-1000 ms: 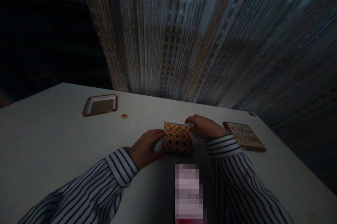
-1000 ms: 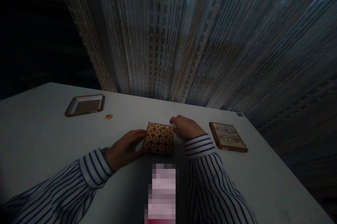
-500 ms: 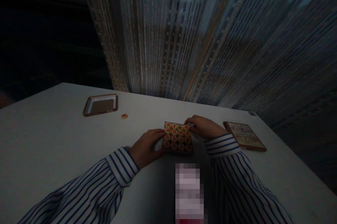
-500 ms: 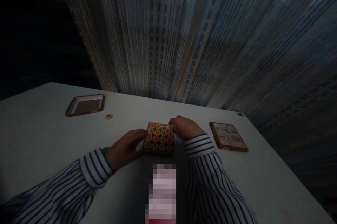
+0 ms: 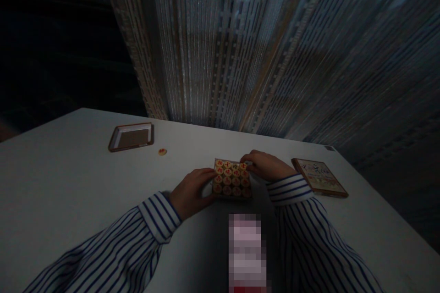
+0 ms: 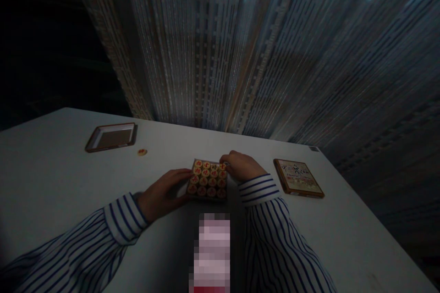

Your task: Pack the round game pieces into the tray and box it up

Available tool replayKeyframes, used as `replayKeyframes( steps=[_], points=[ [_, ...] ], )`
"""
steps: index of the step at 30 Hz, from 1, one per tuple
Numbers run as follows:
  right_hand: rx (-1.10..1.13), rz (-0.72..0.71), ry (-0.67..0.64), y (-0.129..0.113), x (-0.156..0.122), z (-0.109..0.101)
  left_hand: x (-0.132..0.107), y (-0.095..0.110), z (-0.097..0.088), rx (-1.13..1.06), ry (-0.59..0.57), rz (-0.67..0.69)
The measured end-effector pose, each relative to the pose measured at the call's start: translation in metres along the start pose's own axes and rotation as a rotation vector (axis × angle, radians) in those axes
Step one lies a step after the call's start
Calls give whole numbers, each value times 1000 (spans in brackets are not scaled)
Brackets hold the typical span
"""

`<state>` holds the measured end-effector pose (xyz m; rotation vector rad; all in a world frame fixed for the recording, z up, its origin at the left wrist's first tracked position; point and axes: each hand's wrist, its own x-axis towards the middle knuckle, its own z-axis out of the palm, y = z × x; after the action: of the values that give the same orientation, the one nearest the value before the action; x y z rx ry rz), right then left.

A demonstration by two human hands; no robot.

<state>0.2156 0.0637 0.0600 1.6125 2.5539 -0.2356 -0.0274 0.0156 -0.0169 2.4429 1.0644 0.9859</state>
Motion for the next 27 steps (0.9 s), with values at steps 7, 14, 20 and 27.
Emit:
replayKeyframes(
  steps=[7,14,20,27],
  points=[
    [10,-7,6,0,0,1,0,0,0,7,2,-2],
    [41,-28,6,1,2,2,1,2,-1,-17,-5,-3],
    [34,-39,17,2,2,3,0,1,0,-19,-6,-8],
    [41,-40,15,3,3,4,1,2,-2,-22,-14,2]
  ],
)
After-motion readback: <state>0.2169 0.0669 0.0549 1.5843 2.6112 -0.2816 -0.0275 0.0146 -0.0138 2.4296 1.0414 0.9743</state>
